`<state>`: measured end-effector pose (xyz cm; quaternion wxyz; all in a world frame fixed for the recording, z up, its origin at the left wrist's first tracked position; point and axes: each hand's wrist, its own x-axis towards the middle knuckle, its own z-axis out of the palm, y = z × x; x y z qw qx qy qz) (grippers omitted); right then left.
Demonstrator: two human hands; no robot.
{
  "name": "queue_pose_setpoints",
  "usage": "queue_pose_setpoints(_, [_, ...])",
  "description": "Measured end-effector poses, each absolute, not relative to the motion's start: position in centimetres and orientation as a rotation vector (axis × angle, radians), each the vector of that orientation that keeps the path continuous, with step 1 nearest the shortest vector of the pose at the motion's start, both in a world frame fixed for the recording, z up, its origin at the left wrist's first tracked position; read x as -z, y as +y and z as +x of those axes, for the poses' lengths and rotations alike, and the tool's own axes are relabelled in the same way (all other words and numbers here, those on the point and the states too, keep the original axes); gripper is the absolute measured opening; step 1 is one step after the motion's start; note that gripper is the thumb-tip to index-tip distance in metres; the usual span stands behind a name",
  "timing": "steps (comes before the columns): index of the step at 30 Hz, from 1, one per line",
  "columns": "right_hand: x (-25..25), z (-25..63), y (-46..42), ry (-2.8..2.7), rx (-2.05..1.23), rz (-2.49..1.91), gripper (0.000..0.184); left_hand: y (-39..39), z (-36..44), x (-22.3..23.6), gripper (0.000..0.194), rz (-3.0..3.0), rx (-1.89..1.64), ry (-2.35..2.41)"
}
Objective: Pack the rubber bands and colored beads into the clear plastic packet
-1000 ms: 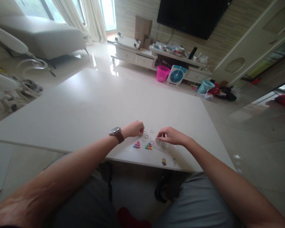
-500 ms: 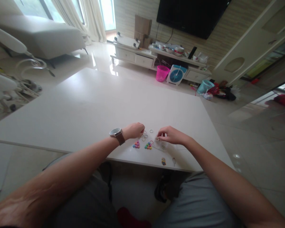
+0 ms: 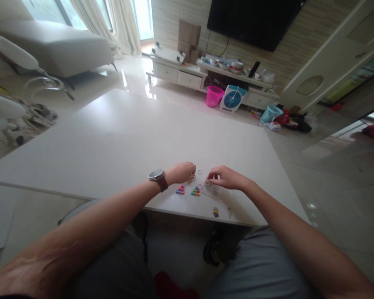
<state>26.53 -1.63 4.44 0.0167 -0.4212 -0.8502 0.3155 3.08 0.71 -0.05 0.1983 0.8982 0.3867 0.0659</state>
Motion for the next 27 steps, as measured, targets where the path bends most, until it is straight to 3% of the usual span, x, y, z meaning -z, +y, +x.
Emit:
queue_pose_setpoints(17, [-4.4, 26.4, -1.6, -2.646, -0.993, -1.307, 0.02, -0.3, 3.7, 0.6, 0.018, 2.679, 0.034, 1.092])
queue_pose_setpoints(23, [-4.7, 25.6, -1.9, -2.59, -0.867, -1.354, 0.021, 0.1, 3.6, -0.9, 0.017, 2.559, -0.193, 0.999])
queue_pose_setpoints(27, [-4.9, 24.8, -2.0, -2.473, -0.853, -1.417, 0.035, -0.2, 4.0, -2.9, 0.013, 2.29, -0.421, 0.942])
